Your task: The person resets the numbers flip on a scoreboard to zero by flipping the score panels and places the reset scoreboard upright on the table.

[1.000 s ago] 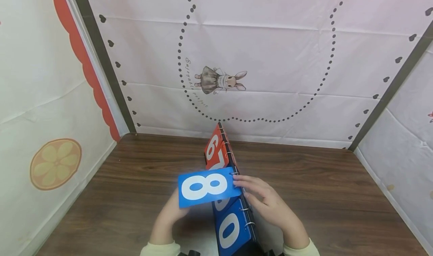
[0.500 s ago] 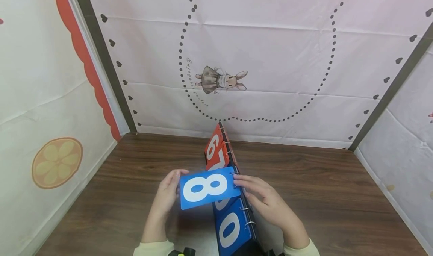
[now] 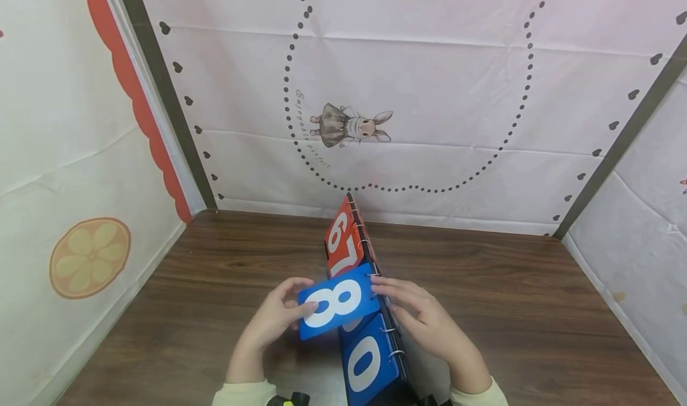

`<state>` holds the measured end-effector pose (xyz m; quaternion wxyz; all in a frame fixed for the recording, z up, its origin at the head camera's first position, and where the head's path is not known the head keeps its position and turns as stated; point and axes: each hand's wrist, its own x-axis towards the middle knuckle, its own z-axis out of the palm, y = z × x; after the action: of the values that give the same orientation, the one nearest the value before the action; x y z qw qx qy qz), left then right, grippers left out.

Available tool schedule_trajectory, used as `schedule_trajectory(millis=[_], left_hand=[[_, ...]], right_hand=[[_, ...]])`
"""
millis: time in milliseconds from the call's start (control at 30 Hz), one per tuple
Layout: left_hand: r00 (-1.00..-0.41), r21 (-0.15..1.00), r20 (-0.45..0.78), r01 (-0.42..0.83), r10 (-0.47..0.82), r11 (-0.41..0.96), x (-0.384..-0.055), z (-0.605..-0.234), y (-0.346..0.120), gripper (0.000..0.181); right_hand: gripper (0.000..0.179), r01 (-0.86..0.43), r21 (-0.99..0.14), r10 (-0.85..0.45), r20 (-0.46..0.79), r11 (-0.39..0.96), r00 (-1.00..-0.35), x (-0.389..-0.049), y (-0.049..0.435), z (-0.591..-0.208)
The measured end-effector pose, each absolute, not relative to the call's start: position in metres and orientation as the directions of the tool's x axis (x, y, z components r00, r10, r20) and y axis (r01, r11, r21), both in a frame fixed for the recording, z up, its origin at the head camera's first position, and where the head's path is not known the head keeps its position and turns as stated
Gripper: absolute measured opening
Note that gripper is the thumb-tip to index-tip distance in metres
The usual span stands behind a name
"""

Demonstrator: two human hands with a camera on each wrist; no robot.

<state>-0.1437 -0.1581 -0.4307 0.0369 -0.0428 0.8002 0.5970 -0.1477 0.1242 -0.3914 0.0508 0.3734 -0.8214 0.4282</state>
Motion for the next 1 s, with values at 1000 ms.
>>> schedule_trajectory(millis=[1000], left_hand=[[-0.977,0.891,-0.195,-0.140,0.084,0.431,-0.157,-0.459,-0.124,0.054]], right_hand=[[0.040,-0.627,-0.694,-0.567,0.374,0.354,-0.734,-0.149,0.127,-0.391]])
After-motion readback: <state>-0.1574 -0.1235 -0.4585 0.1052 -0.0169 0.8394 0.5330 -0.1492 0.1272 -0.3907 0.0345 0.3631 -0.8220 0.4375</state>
